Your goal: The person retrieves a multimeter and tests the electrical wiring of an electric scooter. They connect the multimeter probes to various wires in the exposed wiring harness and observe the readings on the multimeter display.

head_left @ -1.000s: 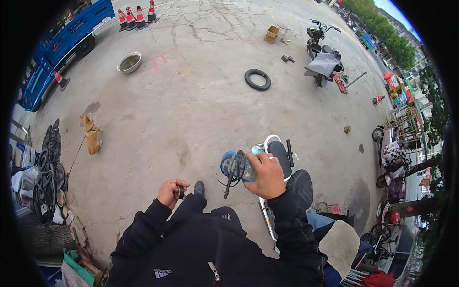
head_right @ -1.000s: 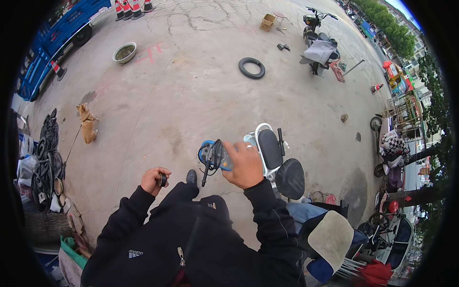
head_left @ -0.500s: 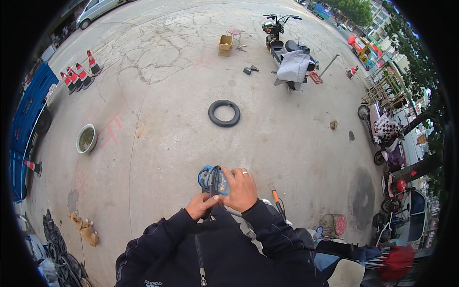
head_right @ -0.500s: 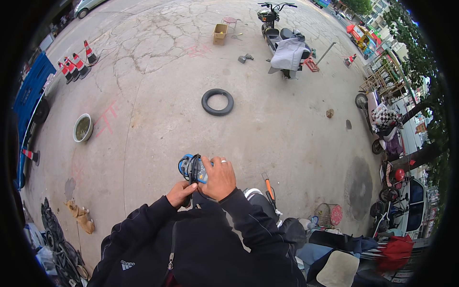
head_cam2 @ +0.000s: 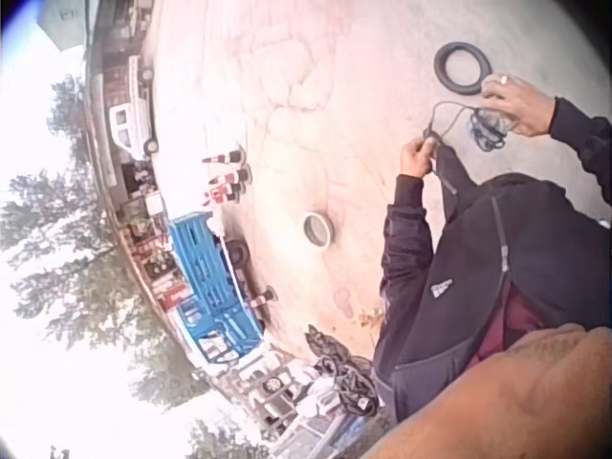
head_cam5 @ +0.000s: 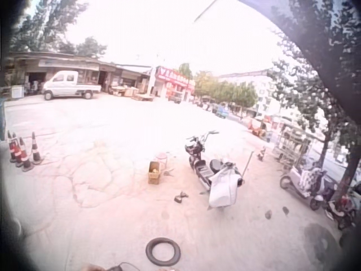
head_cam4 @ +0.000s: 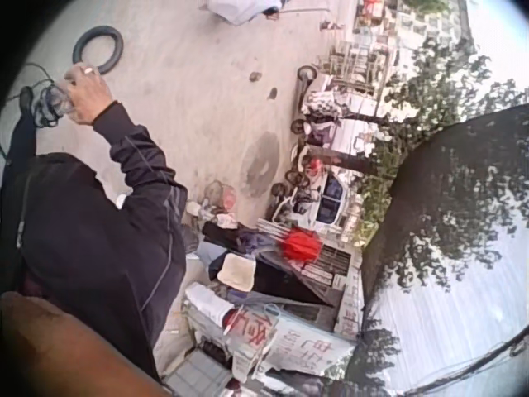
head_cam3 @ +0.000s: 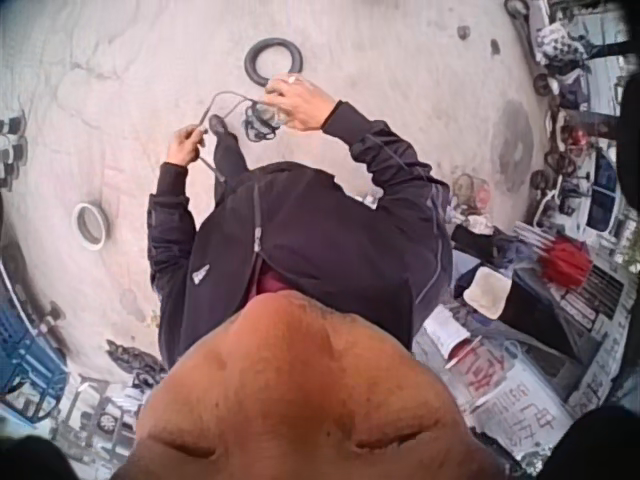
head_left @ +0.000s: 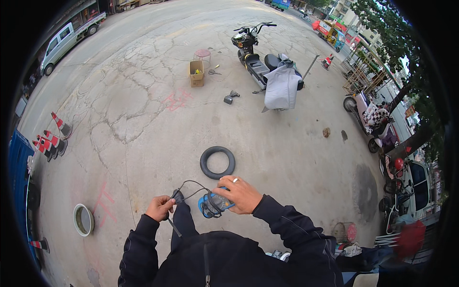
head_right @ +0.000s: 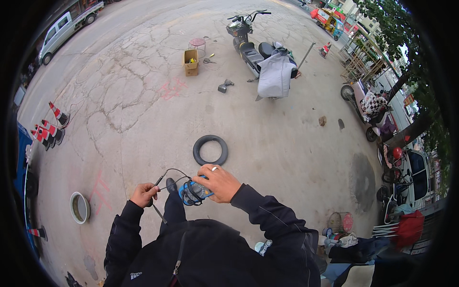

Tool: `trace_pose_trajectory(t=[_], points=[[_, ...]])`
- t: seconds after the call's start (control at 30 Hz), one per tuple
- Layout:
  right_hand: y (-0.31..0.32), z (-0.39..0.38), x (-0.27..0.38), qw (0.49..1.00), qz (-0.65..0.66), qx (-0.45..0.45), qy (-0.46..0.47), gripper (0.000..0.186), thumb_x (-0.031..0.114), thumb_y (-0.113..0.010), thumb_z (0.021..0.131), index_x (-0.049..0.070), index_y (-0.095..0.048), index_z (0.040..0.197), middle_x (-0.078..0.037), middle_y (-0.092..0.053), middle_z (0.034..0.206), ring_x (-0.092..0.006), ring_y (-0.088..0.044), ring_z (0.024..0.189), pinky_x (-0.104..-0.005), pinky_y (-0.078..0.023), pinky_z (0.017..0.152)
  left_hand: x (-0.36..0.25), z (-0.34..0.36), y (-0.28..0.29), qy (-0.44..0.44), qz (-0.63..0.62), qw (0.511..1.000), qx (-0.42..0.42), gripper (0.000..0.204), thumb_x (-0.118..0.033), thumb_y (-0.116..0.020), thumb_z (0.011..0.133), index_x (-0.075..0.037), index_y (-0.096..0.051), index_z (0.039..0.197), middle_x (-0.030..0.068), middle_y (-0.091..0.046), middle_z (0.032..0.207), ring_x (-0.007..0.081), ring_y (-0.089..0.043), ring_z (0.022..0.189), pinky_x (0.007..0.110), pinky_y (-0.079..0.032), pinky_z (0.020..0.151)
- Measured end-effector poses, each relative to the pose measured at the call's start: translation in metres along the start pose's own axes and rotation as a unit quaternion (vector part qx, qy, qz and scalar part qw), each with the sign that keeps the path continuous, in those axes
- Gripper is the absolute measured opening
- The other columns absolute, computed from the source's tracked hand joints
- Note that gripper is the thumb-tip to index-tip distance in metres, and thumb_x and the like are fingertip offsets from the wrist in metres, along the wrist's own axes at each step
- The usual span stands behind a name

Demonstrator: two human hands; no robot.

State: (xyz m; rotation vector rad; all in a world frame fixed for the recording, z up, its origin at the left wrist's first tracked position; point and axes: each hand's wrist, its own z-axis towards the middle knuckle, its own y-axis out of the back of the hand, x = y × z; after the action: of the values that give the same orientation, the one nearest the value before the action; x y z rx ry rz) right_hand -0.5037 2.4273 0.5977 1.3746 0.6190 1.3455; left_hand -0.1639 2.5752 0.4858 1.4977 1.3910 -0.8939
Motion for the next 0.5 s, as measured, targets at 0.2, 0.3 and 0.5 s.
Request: trace_pose_trajectory(t=[0.2,0.3,0.5], points=[[0.045,0.146,-0.081,0.95,0.062,-0.23,-0.204,0.073,0.015,-0.086,0.067,0.005,-0.058,0.134,-0.017,-0.06,0.123,-0.0379,-0.058,0.113,-0.0449,-0.049,0.098,-0.012,0.16,0.122,0.057,-0.06,0.994,0.075,0.029,-0.03,-0.07,0.101,-0.002,-0.075,0.101,0.0004,-0.071,0.076,0.0053,-0.054,0.064,0.024,-0.041,0.058],[0.062,0.185,-0.129,0.898,-0.11,-0.248,-0.346,0.07,0.01,-0.084,0.065,0.007,-0.061,0.131,-0.014,-0.06,0.12,-0.0367,-0.059,0.109,-0.0444,-0.05,0.094,-0.05,0.223,0.179,0.08,-0.055,0.99,0.102,0.029,-0.03,-0.069,0.102,-0.002,-0.076,0.101,-0.0009,-0.07,0.075,0.0038,-0.054,0.064,0.024,-0.04,0.058],[0.083,0.239,-0.254,0.935,-0.084,-0.001,-0.345,0.066,0.012,-0.082,0.065,0.009,-0.063,0.128,-0.013,-0.06,0.116,-0.0359,-0.057,0.111,-0.0443,-0.05,0.095,-0.132,0.386,0.309,-0.02,-0.026,0.998,0.053,0.029,-0.028,-0.069,0.101,0.001,-0.075,0.099,0.0016,-0.067,0.072,0.0077,-0.058,0.065,0.024,-0.043,0.063]])
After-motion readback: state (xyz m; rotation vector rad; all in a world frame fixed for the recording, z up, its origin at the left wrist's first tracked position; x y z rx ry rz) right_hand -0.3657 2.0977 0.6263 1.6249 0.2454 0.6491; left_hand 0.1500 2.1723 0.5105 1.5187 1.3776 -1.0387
